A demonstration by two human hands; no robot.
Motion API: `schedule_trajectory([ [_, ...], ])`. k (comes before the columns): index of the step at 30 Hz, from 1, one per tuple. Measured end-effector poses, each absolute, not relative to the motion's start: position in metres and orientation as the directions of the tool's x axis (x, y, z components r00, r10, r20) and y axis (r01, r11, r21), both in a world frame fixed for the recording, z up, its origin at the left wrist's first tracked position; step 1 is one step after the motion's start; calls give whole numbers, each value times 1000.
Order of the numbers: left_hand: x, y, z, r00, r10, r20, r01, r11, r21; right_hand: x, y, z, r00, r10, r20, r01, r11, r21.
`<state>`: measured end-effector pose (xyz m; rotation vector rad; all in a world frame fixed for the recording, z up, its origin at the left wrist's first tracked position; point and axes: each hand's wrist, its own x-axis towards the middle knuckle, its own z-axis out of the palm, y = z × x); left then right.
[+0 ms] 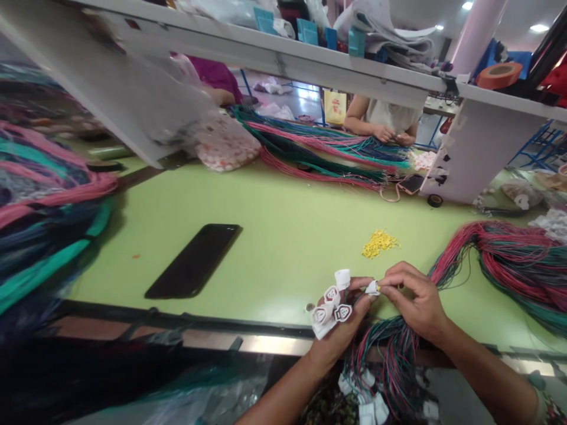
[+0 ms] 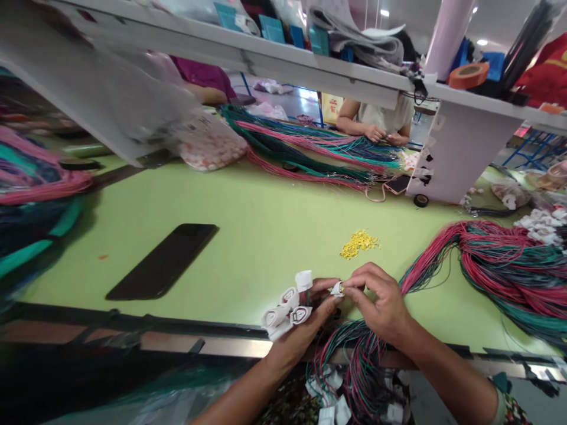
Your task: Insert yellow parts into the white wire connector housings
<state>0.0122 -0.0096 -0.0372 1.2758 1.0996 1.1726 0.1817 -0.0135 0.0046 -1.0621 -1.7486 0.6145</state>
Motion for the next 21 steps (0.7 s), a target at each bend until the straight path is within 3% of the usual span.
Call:
schedule_trajectory([
  [8,11,-8,-37,134,990,32,-24,-29,999,184,-10,5,-150,915,374,309,403,-862],
  [14,14,-8,-35,172,985,15,-38,-9,999,184,-7,5,-117,982,148,207,170,-963],
  [18,16,-8,-37,197,978,-68,-140,97,985,183,-5,5,-136,981,137,150,157,-976],
  [21,14,-7,-35,235,967,-100,-184,146,972,183,-5,2,-137,966,221,182,243,-953],
])
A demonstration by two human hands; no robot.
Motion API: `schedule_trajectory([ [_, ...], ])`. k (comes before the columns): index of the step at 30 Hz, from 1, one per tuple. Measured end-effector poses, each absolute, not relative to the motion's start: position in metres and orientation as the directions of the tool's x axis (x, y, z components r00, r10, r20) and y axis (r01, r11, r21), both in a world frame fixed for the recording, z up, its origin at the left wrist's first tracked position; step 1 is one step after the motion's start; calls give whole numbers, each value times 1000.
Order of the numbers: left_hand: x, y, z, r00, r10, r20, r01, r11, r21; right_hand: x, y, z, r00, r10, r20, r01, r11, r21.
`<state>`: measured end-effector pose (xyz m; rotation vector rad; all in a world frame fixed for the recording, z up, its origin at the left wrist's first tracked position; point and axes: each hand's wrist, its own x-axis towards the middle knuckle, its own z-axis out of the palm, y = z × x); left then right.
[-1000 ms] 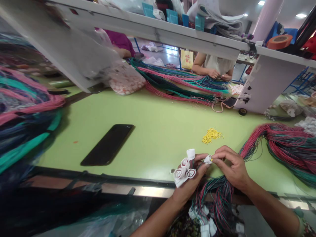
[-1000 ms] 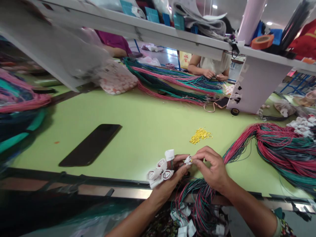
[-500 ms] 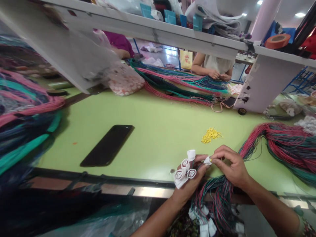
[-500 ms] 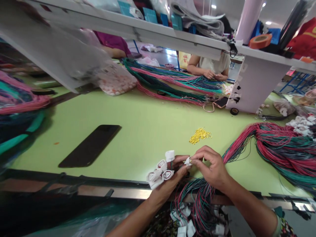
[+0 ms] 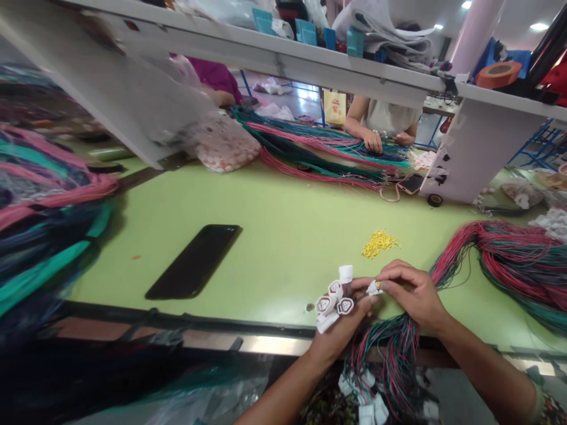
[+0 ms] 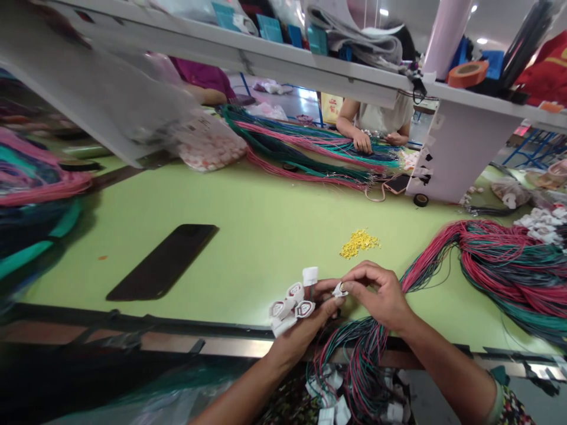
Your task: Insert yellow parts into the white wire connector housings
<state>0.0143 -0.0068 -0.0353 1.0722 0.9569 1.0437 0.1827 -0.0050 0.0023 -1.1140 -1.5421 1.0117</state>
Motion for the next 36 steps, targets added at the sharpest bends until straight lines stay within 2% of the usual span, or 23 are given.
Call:
schedule_trajectory([
  [4,13,-7,-31,251,963,-97,-203,151,967,184,-7,-2,-158,883,443,306,470,-828],
  [7,13,-7,-32,250,964,-91,-196,142,970,184,-8,-3,-176,851,495,355,524,-775],
  [13,12,-7,-41,234,970,-72,-178,116,977,183,-9,2,-115,912,393,268,410,-872],
  [29,11,-10,-45,156,987,-27,-70,39,997,180,-12,0,-119,915,387,254,404,-879],
  [36,13,-9,-43,159,986,-44,-83,58,995,180,-11,-1,-94,952,293,169,305,-937],
])
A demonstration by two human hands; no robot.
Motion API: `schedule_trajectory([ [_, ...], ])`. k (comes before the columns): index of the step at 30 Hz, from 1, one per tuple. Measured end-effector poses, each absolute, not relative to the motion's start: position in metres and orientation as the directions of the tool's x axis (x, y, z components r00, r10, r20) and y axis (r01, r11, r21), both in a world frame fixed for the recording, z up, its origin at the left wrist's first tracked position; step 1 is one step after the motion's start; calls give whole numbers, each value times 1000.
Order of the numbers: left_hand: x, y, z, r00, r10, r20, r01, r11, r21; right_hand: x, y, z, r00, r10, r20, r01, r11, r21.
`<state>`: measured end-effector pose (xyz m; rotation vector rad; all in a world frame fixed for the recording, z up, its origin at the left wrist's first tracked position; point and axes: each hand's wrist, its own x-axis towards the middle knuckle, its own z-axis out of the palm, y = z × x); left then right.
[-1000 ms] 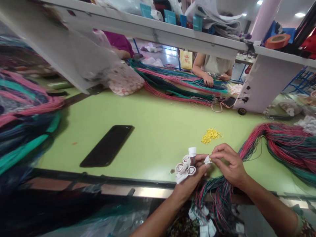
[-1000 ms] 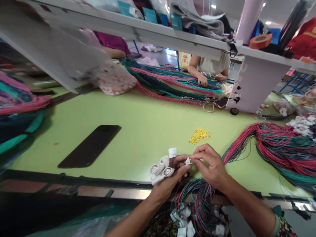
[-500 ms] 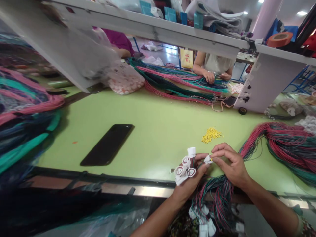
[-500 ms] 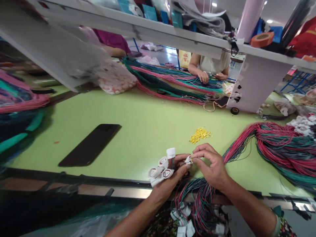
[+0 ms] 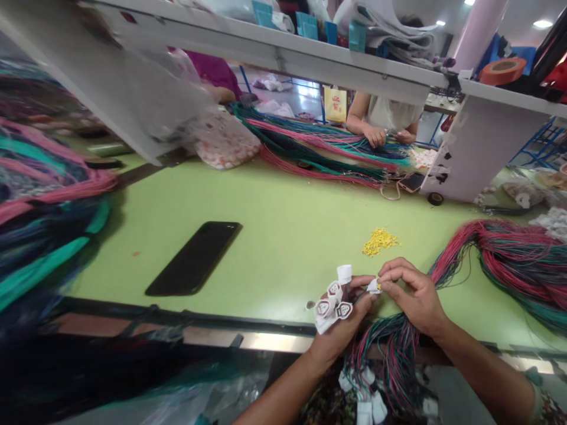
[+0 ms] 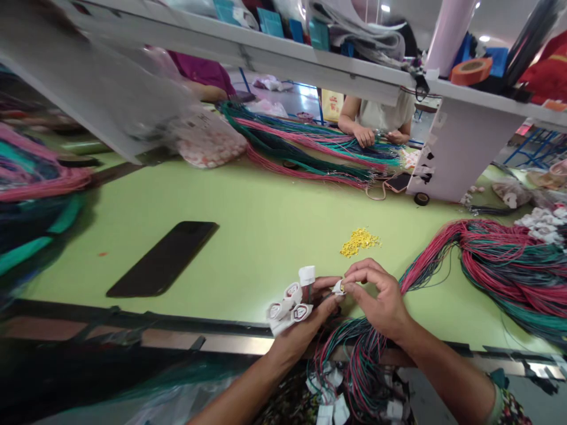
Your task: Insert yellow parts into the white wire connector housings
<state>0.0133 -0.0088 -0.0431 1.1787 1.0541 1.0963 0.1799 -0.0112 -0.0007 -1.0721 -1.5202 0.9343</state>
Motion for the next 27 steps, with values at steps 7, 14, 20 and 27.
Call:
schedule_trajectory([
  [7,16,-6,-42,208,974,-85,-153,118,981,179,-9,-3,-45,999,11,-135,5,-991],
  [14,17,-6,-33,179,975,-131,-130,155,979,182,-6,-2,-23,971,-236,-253,-234,-939],
  [20,18,-6,-31,194,970,-144,-135,172,976,181,-7,-1,-34,976,-215,-247,-217,-945],
  [27,16,-7,-33,154,978,-140,-110,158,981,178,-10,0,50,997,-56,-166,-47,-985],
])
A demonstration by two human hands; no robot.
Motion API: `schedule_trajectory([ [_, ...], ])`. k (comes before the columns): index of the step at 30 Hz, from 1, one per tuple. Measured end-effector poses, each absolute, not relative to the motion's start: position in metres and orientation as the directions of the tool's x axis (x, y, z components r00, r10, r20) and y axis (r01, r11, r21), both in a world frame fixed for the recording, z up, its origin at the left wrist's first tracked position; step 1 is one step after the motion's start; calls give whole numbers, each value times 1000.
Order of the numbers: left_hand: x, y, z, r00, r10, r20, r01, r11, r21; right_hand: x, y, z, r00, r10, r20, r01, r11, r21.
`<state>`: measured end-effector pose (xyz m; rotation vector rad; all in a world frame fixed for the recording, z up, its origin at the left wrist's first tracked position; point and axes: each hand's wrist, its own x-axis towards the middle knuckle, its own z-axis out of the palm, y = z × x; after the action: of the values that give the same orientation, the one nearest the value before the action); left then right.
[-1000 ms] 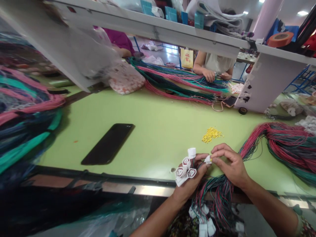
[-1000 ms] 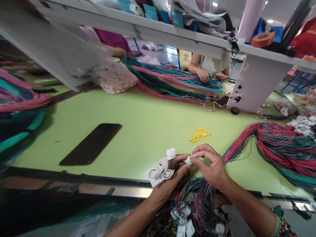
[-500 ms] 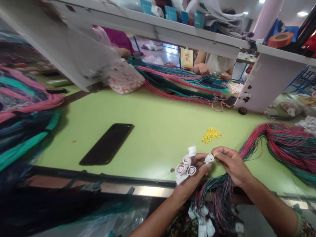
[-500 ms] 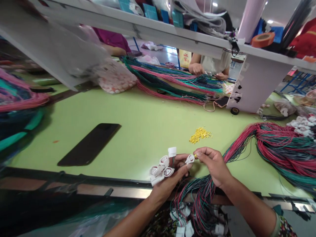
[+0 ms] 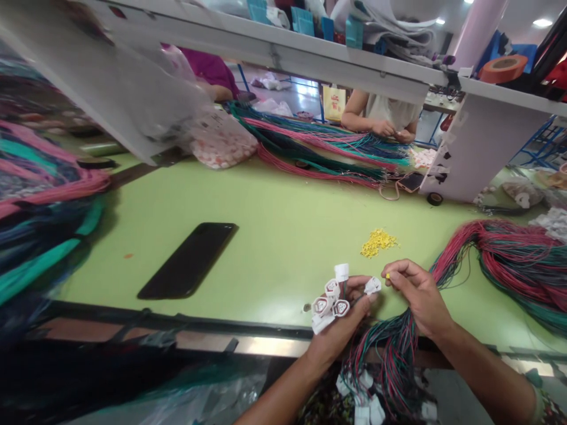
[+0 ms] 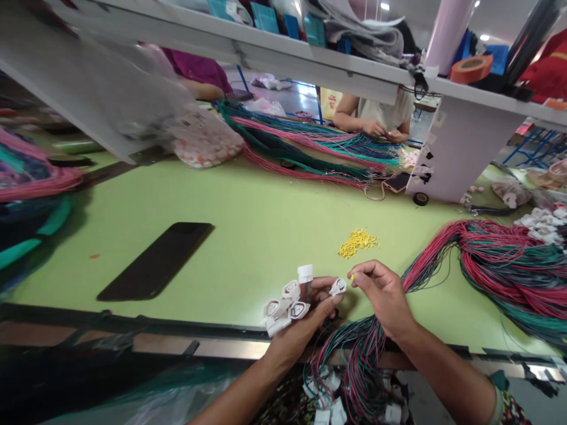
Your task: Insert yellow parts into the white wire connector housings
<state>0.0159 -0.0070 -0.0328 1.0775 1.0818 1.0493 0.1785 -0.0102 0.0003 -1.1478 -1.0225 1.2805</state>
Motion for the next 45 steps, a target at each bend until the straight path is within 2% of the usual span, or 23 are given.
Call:
schedule_trajectory([
  [3,15,-7,-34,142,982,-127,-109,143,984,179,-11,0,71,997,15,-153,25,-988],
  [7,15,-7,-38,129,985,-117,-124,133,983,182,-11,-4,67,998,9,-176,20,-984],
  [11,13,-8,-41,161,979,-124,-202,156,967,183,-11,-7,21,999,33,-62,34,-997],
  [16,12,-6,-35,285,939,-193,-409,301,861,176,-14,-10,34,971,235,116,230,-966],
  [21,11,-2,-32,352,912,-210,-493,371,787,170,-16,-15,54,925,375,265,349,-899],
  [27,12,1,-32,394,889,-232,-516,423,744,170,-12,-19,43,910,412,374,368,-851],
  [34,11,0,-34,347,897,-273,-477,419,773,179,-8,-13,-150,863,483,502,487,-715],
  [40,9,0,-34,356,886,-298,-423,437,794,192,-1,-8,-259,862,437,475,507,-720],
  [45,8,1,-35,388,877,-284,-449,449,772,194,1,-7,-250,874,418,448,487,-750],
])
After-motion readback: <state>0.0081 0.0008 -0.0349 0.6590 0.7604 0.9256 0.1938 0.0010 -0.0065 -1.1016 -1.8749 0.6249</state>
